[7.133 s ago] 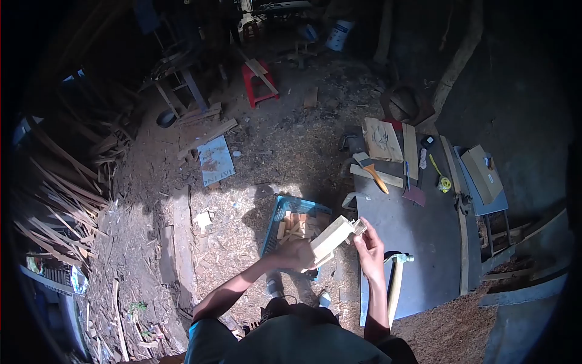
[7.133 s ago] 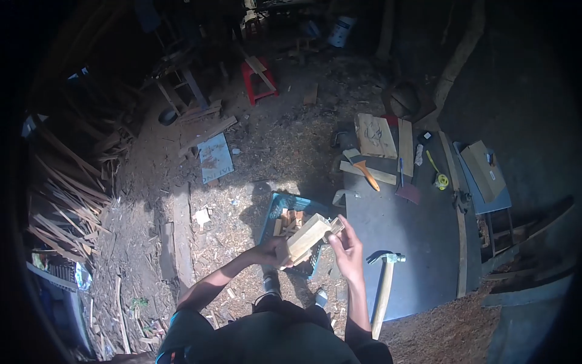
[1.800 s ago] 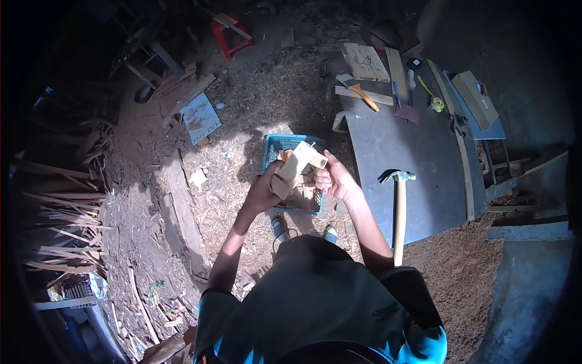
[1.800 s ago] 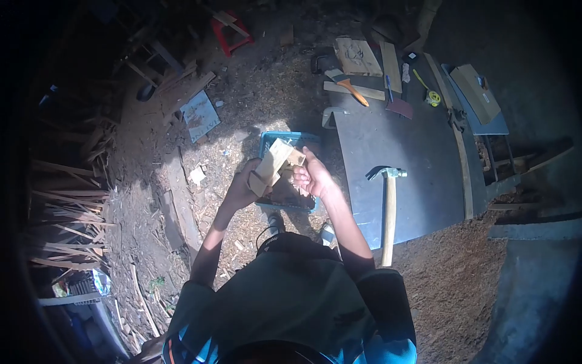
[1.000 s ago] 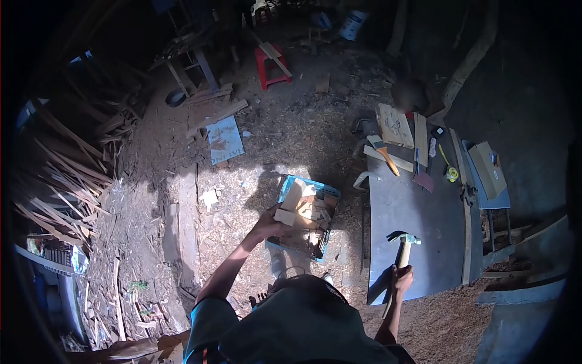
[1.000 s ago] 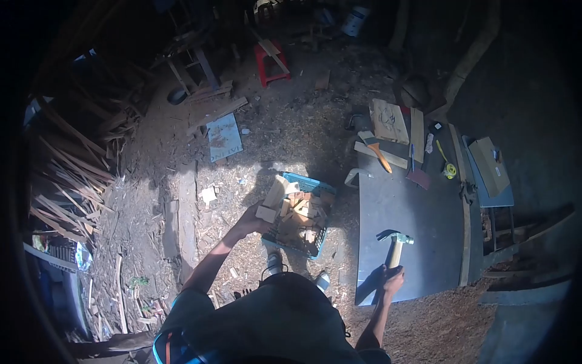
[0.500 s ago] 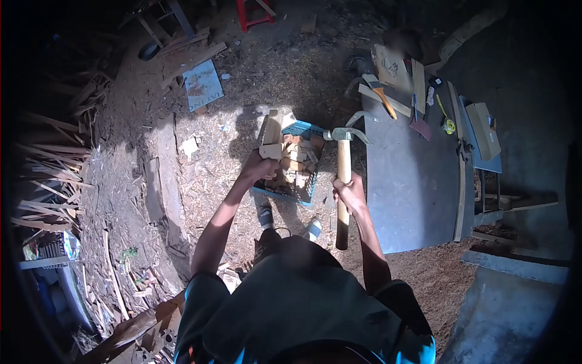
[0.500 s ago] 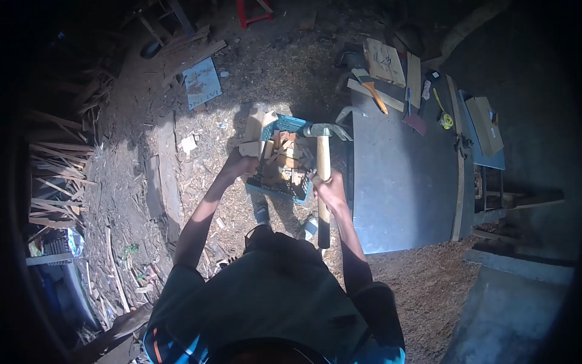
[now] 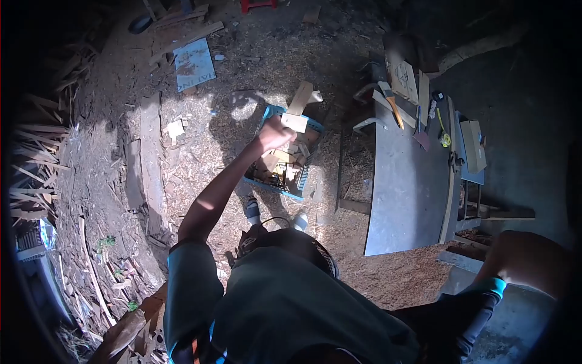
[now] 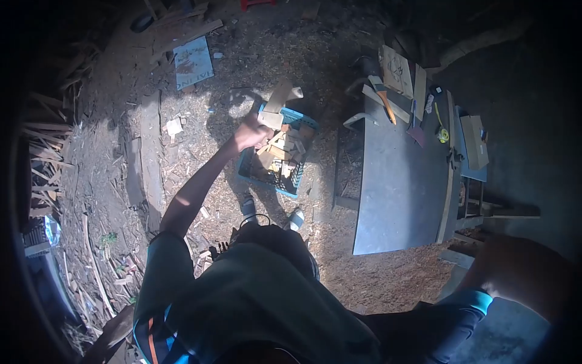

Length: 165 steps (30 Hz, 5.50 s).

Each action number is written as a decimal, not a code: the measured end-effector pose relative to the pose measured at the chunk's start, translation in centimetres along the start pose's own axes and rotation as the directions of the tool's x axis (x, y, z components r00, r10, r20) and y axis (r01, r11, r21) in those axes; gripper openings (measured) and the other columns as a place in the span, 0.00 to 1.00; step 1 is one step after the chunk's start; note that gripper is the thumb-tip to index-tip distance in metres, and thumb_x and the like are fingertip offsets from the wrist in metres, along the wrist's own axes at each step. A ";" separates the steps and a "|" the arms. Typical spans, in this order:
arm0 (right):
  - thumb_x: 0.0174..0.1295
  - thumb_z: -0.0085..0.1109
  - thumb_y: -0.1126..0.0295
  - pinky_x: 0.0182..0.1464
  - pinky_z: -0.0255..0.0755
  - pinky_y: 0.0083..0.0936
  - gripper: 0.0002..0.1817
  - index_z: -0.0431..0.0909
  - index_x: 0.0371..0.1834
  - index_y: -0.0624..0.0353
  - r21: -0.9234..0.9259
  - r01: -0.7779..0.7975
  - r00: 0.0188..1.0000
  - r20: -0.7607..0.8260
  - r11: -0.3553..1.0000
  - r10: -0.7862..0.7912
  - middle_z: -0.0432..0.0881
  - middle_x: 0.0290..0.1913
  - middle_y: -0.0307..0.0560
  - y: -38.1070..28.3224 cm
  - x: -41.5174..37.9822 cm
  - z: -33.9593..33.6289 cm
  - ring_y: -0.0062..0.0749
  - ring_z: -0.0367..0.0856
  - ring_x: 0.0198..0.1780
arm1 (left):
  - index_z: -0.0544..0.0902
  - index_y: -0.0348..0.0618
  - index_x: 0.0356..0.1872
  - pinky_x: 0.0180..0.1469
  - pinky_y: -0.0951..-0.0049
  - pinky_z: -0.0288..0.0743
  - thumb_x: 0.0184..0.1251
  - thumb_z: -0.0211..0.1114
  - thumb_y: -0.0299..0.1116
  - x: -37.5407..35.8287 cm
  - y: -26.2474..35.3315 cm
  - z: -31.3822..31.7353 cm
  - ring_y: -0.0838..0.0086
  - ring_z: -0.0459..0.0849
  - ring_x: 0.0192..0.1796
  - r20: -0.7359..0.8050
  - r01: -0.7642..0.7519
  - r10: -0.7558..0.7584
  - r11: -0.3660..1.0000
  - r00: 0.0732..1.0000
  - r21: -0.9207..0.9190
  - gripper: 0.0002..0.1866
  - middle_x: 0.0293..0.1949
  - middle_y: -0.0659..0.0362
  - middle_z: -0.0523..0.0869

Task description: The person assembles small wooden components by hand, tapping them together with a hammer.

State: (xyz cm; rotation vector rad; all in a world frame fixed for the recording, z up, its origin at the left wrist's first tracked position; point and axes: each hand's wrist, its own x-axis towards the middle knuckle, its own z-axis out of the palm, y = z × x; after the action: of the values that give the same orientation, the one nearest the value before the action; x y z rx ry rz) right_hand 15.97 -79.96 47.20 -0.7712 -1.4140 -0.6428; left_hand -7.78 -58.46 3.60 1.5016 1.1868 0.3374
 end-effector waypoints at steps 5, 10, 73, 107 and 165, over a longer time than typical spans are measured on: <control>0.51 0.62 0.71 0.29 0.74 0.25 0.18 0.69 0.43 0.65 0.030 -0.282 0.953 0.128 0.959 0.276 0.77 0.26 0.47 4.5 -10.9 6.1 0.29 0.76 0.22 | 0.79 0.32 0.24 0.22 0.74 0.71 0.45 0.58 0.29 -0.1 3.8 -2.4 0.73 0.78 0.19 0.131 -0.074 0.077 0.997 0.988 -0.032 0.09 0.18 0.54 0.80; 0.48 0.64 0.72 0.26 0.72 0.24 0.14 0.71 0.36 0.63 -0.485 -0.873 -0.311 0.479 -0.048 0.821 0.77 0.23 0.44 8.6 -45.1 11.2 0.27 0.74 0.19 | 0.78 0.33 0.35 0.26 0.74 0.73 0.44 0.59 0.28 -2.7 5.5 -5.3 0.74 0.81 0.24 0.162 -0.017 0.030 0.997 0.986 -0.079 0.14 0.22 0.55 0.81; 0.52 0.54 0.81 0.17 0.67 0.20 0.10 0.67 0.37 0.68 -0.552 -0.809 -0.460 0.381 -0.202 0.802 0.74 0.22 0.43 0.8 -42.2 6.3 0.22 0.70 0.16 | 0.75 0.35 0.47 0.25 0.76 0.76 0.49 0.64 0.29 -3.6 -2.9 -4.9 0.74 0.81 0.34 0.280 0.185 -0.124 0.962 0.952 -0.203 0.21 0.38 0.56 0.83; 0.50 0.64 0.67 0.32 0.73 0.32 0.22 0.74 0.48 0.65 -0.855 -0.519 0.231 -0.145 -0.004 0.962 0.80 0.25 0.56 1.4 -43.6 -18.8 0.39 0.82 0.27 | 0.57 0.39 0.63 0.47 0.63 0.76 0.41 0.67 0.31 -7.8 2.3 9.0 0.63 0.80 0.43 0.474 0.228 0.217 0.663 0.853 -0.713 0.43 0.47 0.52 0.76; 0.58 0.59 0.61 0.17 0.61 0.20 0.15 0.69 0.26 0.60 -0.315 -0.844 -0.456 -0.001 -0.433 0.890 0.68 0.13 0.37 3.9 -44.1 -21.8 0.19 0.66 0.14 | 0.61 0.51 0.63 0.60 0.55 0.49 0.58 0.47 0.27 -3.1 4.6 33.2 0.58 0.79 0.41 0.331 -0.637 0.547 0.700 0.769 0.323 0.28 0.35 0.48 0.82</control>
State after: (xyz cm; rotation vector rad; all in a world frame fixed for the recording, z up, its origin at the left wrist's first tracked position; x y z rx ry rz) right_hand 29.41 -97.28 2.96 -1.9481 -0.2430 0.9703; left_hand 17.95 -79.39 -1.93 2.2465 0.5782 0.3529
